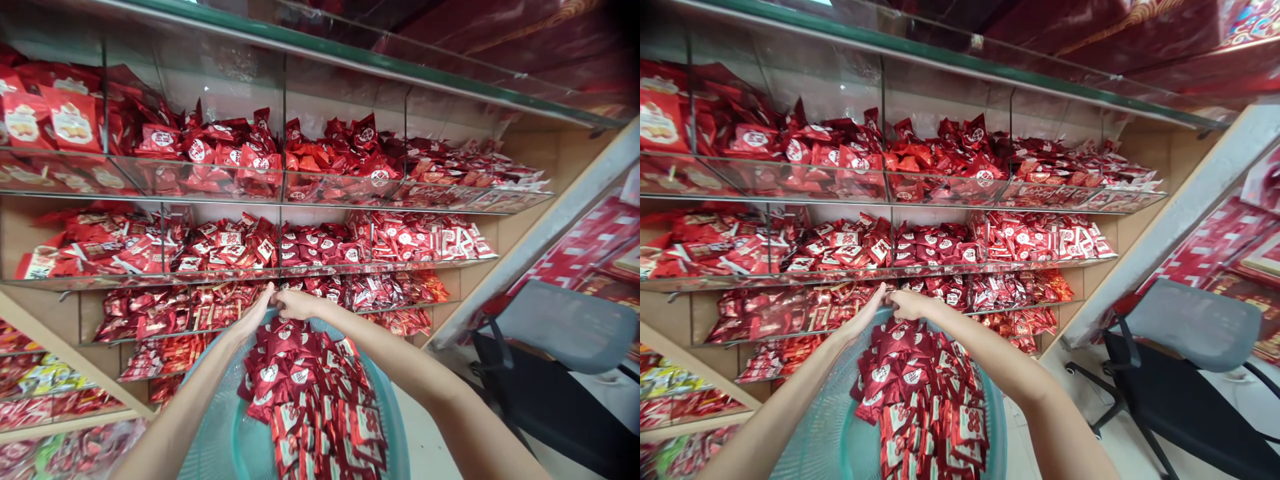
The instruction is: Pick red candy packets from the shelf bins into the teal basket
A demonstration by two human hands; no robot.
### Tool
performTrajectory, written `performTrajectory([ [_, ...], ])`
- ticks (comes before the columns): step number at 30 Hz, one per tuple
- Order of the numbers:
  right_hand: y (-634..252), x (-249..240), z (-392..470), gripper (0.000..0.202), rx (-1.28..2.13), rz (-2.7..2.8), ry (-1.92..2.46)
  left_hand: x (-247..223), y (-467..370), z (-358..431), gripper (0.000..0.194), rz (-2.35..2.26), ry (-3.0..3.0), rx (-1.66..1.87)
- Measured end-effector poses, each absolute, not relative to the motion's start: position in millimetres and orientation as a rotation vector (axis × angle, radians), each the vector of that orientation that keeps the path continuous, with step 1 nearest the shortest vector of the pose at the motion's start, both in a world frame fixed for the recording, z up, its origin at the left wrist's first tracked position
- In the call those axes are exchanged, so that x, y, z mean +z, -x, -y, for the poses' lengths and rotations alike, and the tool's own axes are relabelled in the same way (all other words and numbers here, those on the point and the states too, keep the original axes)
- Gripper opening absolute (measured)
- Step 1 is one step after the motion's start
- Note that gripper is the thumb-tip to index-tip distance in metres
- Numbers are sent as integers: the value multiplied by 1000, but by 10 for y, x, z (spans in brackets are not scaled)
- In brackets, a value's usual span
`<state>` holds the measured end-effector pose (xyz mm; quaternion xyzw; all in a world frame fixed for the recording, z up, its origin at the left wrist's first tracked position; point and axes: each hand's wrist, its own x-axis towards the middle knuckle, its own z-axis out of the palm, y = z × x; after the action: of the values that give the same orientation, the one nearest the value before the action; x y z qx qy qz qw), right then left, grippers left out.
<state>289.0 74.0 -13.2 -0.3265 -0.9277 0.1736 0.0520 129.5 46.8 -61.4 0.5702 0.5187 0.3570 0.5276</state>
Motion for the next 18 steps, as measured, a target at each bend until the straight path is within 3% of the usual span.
performTrajectory([
  [7,-3009,-30,-657,27,537,2665,947,-514,-1320,-432,64,-1213,-1348,885],
  [15,-3222,635,-587,15,632,2385,865,-547,-1313,-462,65,-1294,-1315,858],
  [18,-3266,810,-811,14,433,2172,1034,-573,-1314,-472,64,-1317,-1335,833],
])
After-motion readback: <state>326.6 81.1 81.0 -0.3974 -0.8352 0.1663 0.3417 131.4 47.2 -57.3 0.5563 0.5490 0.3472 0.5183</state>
